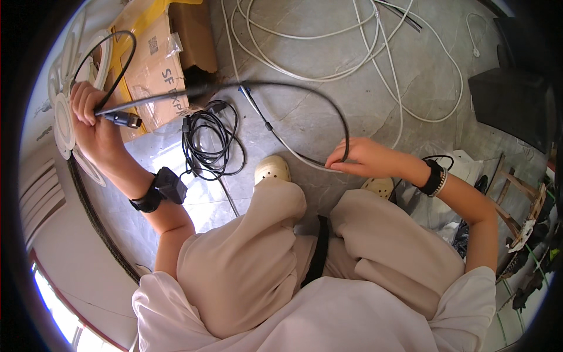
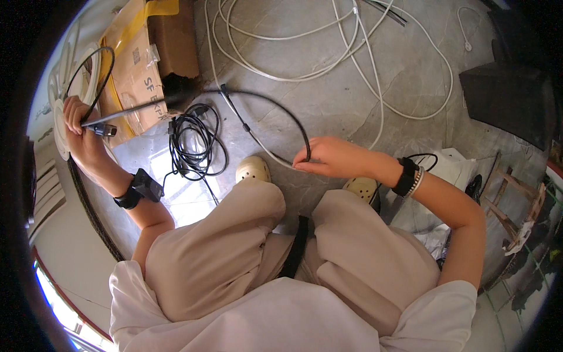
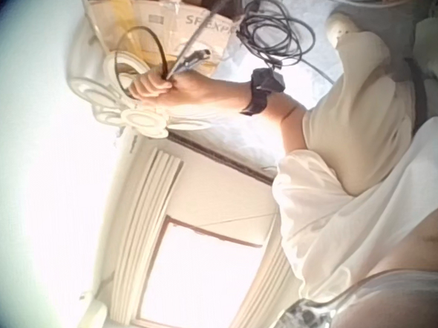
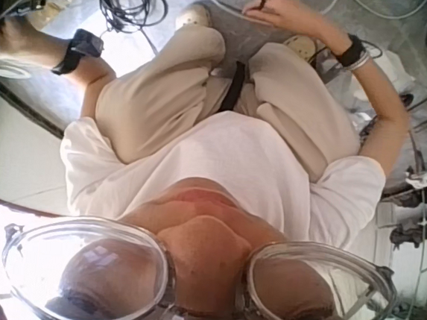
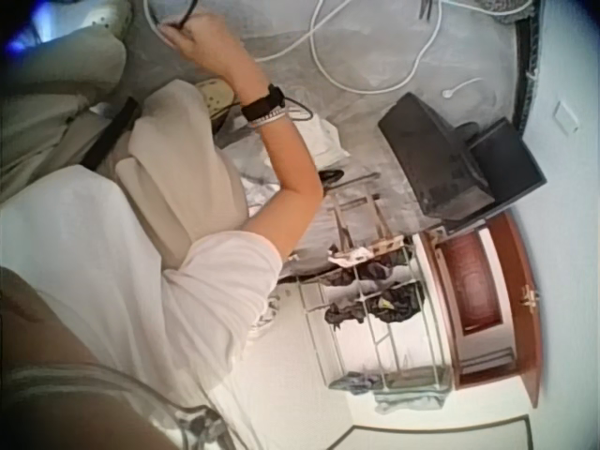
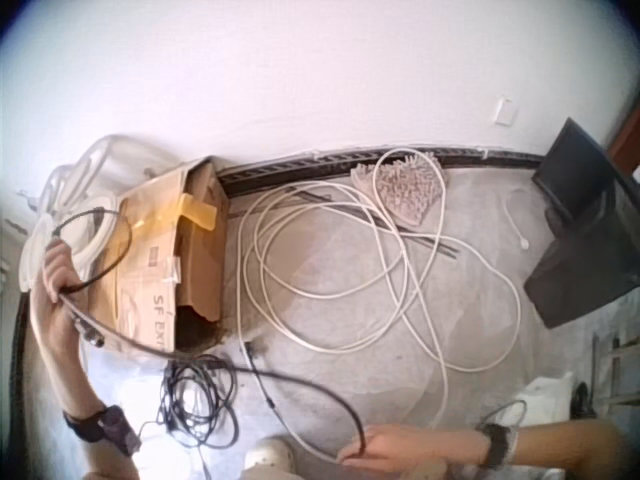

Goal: The person sits on the floor and organizes a pile of tangled cables. They separate black and white cables, coil each type into neat bundles, and place them on the floor. A cardboard box and a cleaning cloth are also visible in the scene.

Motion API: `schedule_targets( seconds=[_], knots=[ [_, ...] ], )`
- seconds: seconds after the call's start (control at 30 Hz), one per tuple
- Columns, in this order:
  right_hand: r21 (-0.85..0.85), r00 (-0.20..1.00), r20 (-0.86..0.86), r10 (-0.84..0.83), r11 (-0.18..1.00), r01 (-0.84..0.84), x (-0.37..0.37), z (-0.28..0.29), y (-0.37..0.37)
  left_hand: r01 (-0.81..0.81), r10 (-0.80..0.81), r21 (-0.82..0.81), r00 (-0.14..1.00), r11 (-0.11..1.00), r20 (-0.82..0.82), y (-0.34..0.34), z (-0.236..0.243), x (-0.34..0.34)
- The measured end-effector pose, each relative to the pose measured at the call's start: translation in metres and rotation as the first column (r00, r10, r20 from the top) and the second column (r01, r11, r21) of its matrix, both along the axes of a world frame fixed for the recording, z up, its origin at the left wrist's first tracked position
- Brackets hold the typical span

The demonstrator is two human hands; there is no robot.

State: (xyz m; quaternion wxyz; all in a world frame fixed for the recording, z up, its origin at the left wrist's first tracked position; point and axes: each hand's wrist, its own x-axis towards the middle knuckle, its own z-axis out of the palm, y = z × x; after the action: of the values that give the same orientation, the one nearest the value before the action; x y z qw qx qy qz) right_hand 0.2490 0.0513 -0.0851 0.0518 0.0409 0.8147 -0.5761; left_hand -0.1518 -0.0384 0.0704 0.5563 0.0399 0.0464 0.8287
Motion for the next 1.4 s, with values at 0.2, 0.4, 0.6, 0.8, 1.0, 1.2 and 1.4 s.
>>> schedule_targets(
  seconds=[0.2,0.4,0.6,0.8,1.0,1.2,1.4],
  knots=[
    [-0.259,0.81,0.421,-0.408,0.802,0.538,0.013,0.039,0.018,0.113,-0.145,-0.099,0.897,0.989,-0.419,0.016,-0.018,0.017],
    [0.416,0.847,0.268,-0.46,0.848,0.328,0.019,0.048,0.052,-0.009,-0.382,-0.517,0.662,0.856,-0.645,0.023,-0.034,0.04],
    [0.167,0.778,0.348,-0.524,0.851,0.499,0.013,0.046,0.066,-0.232,-0.748,-0.73,0.016,0.643,-0.664,0.046,-0.129,0.086],
    [-0.249,0.756,0.489,-0.435,0.761,0.599,0.015,0.054,0.064,-0.171,-0.49,-0.472,-0.495,0.865,-0.718,0.054,-0.212,0.126],
    [-0.366,0.685,0.64,-0.347,0.647,0.669,0.02,0.055,0.068,0.016,-0.326,-0.434,-0.636,0.901,-0.699,0.085,-0.244,0.134],
    [-0.235,0.667,0.67,-0.326,0.759,0.607,0.028,0.05,0.073,0.025,-0.318,-0.471,-0.707,0.882,-0.632,0.095,-0.261,0.138],
    [0.048,0.448,0.724,-0.524,0.687,0.725,0.048,0.029,0.087,-0.102,-0.371,-0.451,-0.74,0.887,-0.561,0.09,-0.264,0.12]
  ],
)
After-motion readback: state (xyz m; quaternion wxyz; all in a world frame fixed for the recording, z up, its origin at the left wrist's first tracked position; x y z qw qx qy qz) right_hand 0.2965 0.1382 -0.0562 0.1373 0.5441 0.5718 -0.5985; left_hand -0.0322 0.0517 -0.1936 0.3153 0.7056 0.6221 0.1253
